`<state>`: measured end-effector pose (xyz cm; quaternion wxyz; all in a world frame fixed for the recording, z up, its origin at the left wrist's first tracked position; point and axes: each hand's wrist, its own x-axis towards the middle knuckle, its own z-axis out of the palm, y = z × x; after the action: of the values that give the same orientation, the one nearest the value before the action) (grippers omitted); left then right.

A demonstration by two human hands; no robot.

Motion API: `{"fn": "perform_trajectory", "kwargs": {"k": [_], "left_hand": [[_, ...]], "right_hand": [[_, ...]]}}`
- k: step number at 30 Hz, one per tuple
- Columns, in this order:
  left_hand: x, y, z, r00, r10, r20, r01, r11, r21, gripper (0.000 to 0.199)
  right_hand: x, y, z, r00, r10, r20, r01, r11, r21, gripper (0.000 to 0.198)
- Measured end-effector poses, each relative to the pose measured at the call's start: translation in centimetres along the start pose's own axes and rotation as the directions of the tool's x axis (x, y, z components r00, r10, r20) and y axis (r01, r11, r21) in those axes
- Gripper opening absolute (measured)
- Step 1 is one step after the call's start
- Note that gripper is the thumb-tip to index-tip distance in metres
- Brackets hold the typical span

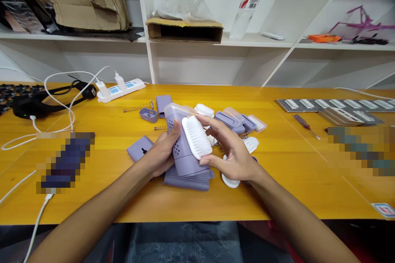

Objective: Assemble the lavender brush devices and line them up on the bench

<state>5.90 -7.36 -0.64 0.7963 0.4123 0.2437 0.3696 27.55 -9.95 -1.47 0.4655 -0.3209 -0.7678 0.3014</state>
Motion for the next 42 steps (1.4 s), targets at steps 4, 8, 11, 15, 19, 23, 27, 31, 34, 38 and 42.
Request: {"fn": "perform_trajectory", "kwargs": {"k": [4, 8, 11, 15, 19, 23, 27, 31, 34, 38, 42], "left_hand": [[-0.1, -0.1, 0.1, 1.0, -0.006, 0.026, 0.006, 1.0, 0.006, 0.089], [0.1, -0.2, -0.2, 0.998, -0.019, 0.052, 0.018, 1.0, 0.025, 0.09], [0.2, 0.0, -0.5, 0.999, -0.014, 0.05, 0.013, 1.0, 0.008, 0.092], [0.2, 0.2, -0.4, 0.997, 0.003, 0.072, -0.003, 1.0, -0.004, 0.097], [0.1, 0.1, -0.2, 0.999, 0.002, 0.043, -0.003, 0.999, 0.032, 0.094], [0.1, -0.2, -0.3, 1.0, 0.01, 0.006, -0.01, 0.996, 0.085, 0.096], [0.0, -0.3, -0.3, 0.998, 0.056, 0.039, -0.059, 0.993, 0.098, 0.097], [-0.1, -0.3, -0.4, 0.996, 0.068, 0.063, -0.075, 0.99, 0.118, 0.097], [-0.2, -0.3, -0.6, 0.997, 0.053, 0.056, -0.061, 0.988, 0.145, 0.098], [-0.3, -0.1, -0.7, 0.998, 0.034, 0.061, -0.041, 0.991, 0.13, 0.1], [-0.2, 0.0, -0.5, 0.997, 0.019, 0.072, -0.024, 0.997, 0.075, 0.095]], "right_hand": [[0.0, 0.4, 0.2, 0.999, -0.004, -0.041, 0.005, 1.0, 0.008, 0.099], [0.0, 0.6, 0.2, 0.999, -0.025, -0.048, 0.025, 1.0, -0.004, 0.103], [0.0, 0.3, 0.2, 1.0, -0.013, -0.015, 0.013, 1.0, -0.011, 0.097], [0.0, -0.3, 0.0, 1.0, -0.002, 0.023, 0.003, 0.999, -0.034, 0.091], [0.1, -0.8, 0.1, 0.998, -0.023, 0.058, 0.027, 0.998, -0.063, 0.09], [0.1, -0.9, 0.1, 0.998, -0.036, 0.044, 0.038, 0.997, -0.063, 0.09], [0.0, -0.9, -0.2, 0.998, -0.038, 0.059, 0.04, 0.999, -0.027, 0.093], [0.0, -0.6, -0.4, 0.998, -0.041, 0.054, 0.042, 0.999, -0.017, 0.097], [-0.1, -0.3, -0.3, 0.998, -0.053, 0.027, 0.053, 0.998, -0.016, 0.1], [-0.1, -0.2, 0.0, 0.998, -0.069, 0.003, 0.069, 0.997, -0.015, 0.1], [-0.2, -0.4, 0.0, 0.997, -0.082, 0.008, 0.082, 0.997, 0.002, 0.099]]}}
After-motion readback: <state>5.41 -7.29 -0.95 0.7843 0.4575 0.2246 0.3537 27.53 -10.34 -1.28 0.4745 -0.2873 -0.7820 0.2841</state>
